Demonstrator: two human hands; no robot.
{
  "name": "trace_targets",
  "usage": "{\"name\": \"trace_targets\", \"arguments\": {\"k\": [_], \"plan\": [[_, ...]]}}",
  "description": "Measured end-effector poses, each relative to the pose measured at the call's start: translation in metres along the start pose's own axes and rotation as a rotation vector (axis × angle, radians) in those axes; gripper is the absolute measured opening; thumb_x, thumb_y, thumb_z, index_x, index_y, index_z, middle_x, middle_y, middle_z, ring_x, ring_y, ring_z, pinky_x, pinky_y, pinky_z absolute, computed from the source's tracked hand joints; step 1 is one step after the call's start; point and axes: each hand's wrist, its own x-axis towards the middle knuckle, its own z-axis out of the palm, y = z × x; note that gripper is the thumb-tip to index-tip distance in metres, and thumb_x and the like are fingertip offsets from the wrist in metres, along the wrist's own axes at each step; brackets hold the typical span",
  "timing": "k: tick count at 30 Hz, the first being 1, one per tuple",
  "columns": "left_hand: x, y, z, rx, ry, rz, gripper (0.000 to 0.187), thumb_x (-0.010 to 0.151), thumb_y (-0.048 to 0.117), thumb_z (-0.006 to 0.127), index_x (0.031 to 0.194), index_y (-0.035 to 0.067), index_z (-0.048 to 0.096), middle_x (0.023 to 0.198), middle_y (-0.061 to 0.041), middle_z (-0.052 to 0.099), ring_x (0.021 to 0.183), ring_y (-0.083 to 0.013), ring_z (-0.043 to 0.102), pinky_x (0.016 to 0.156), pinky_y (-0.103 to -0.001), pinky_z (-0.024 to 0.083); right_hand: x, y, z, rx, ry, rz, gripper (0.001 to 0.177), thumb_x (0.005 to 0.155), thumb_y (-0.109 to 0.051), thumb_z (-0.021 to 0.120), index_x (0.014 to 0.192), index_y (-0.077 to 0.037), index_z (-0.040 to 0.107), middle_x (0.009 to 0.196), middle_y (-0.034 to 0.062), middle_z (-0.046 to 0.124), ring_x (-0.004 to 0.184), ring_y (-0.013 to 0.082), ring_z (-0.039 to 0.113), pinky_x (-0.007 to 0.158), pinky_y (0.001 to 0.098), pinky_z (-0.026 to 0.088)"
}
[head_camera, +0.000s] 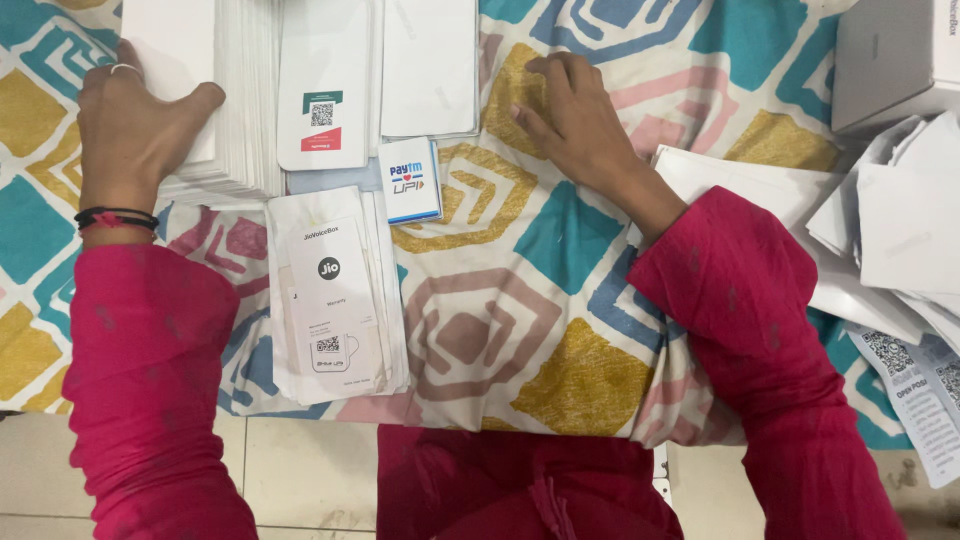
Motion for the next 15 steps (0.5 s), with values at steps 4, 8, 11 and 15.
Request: {"name": "trace_targets", "arguments": {"k": [4,8,11,15], "plan": [[-0.001,0.0,0.005,0.012,-0.009,0.019,0.099,0.087,0.047,0.077,0.135,-0.034,0.045,0.126,-0.046,0.056,0.119,-0.0537,0.057,0.103,-0.049,0.047,-0.001,0.001,0.002,-0.021,0.004,-0.028,0.053,0.109,-0.033,0.063,0.143,0.005,0.049,0.137,0.0257,0.049,0.126,0.0433,0.05,0.109,0.0497,0.043],[-0.004,0.0,0.003,-0.026,-0.051,-0.057,0.102,0.087,0.05,0.078,0.137,-0.032,0.043,0.129,-0.045,0.053,0.121,-0.0535,0.054,0.102,-0.049,0.045,0.0,0.002,0.004,-0.038,0.002,-0.024,0.054,0.108,-0.033,0.064,0.144,0.005,0.049,0.138,0.0257,0.049,0.126,0.0429,0.05,0.108,0.0498,0.043],[-0.004,0.004,-0.002,0.024,-0.161,-0.119,0.095,0.093,0.053,0.075,0.138,-0.026,0.049,0.131,-0.044,0.055,0.126,-0.0521,0.055,0.108,-0.05,0.046,0.0,0.002,0.005,-0.046,-0.021,-0.006,0.055,0.108,-0.033,0.063,0.144,0.005,0.048,0.137,0.0255,0.049,0.126,0.0421,0.051,0.108,0.0499,0.044],[-0.002,0.015,-0.012,0.024,-0.077,0.071,0.096,0.086,0.044,0.078,0.137,-0.03,0.046,0.127,-0.046,0.057,0.124,-0.0542,0.053,0.103,-0.051,0.045,0.0,0.002,0.006,-0.073,-0.01,-0.021,0.056,0.108,-0.034,0.064,0.144,0.006,0.048,0.138,0.0263,0.048,0.127,0.0424,0.05,0.108,0.0503,0.043]]}}
